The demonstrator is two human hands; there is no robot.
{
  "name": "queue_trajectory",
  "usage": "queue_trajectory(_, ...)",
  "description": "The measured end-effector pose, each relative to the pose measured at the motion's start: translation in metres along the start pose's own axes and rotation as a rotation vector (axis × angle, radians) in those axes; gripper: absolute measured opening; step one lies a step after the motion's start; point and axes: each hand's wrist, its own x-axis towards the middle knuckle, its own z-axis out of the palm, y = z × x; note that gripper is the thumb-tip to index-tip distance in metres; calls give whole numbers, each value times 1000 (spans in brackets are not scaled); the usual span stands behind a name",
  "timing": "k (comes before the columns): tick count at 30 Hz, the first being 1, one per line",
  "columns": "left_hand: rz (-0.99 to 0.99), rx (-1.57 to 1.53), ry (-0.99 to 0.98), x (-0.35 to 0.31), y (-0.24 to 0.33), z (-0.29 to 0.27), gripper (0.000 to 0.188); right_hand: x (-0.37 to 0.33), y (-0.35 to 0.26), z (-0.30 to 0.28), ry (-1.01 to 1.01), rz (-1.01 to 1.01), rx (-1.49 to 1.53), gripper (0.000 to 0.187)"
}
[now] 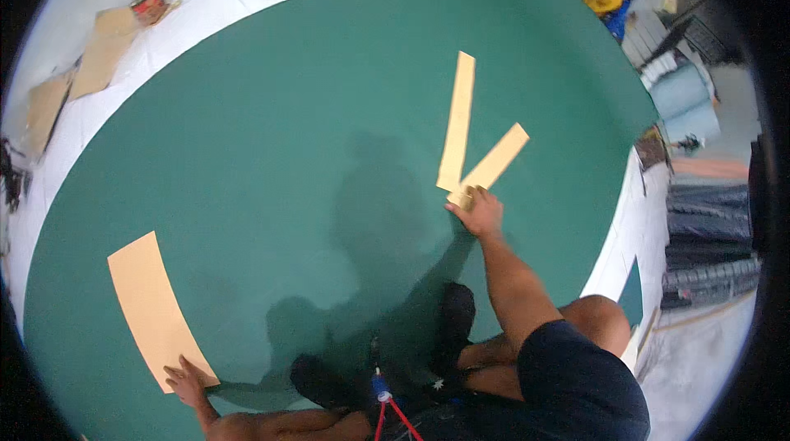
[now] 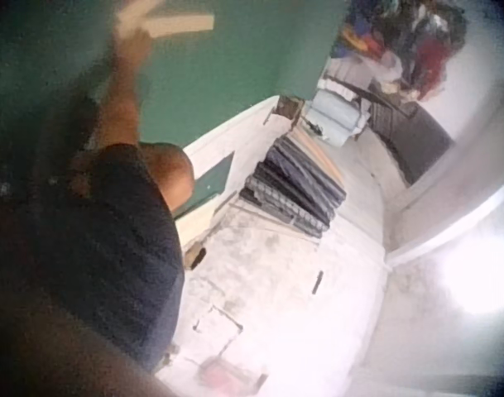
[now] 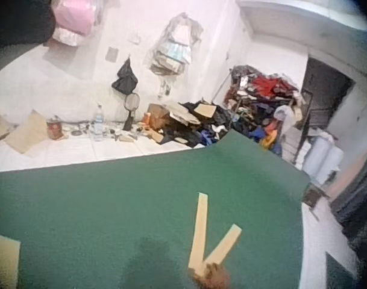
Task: The person places a rectangular sheet of light-colored paper on a green surface and uses a small handheld blade to cut along its edges. They reposition the paper multiple times to trim different sides and then cut a separate strip of paper using a metal ruler as a guide.
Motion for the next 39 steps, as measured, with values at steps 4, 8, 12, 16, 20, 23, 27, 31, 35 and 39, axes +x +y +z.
queue_trajectory(4, -120, 82, 17, -10, -14, -8, 89, -6, 18, 7, -61, 29, -16, 73)
queue_trajectory(8, -181, 10, 35, -15, 8, -24, 83, -9, 62, 14, 1, 26, -28, 44)
queue_trajectory(12, -315, -32, 227, 14, -15, -11, 74, 31, 41, 9, 161, 149, -93, 33)
queue_trajectory(16, 5, -143, 366, 36, 24, -11, 66, 118, 30, -45, 322, 202, -86, 38)
queue_trajectory(20, 407, -273, 345, 9, 115, -14, 65, 209, -43, -121, 460, 172, 8, 41)
queue_trajectory(23, 473, -307, 308, -17, 156, -21, 67, 255, -114, -188, 480, 59, 1, 44)
queue_trajectory(27, 444, -373, 278, -25, 159, -22, 67, 292, -197, -264, 413, -286, 80, 41)
queue_trajectory(31, 442, -371, 237, -22, 150, -29, 69, 281, -275, -302, 400, -629, 253, 36)
queue_trajectory(35, 446, -381, 207, -18, 156, -27, 72, 274, -306, -341, 149, -535, 396, 32)
queue_trajectory(39, 442, -432, 161, -15, 151, -23, 72, 264, -337, -366, 186, -614, 453, 29)
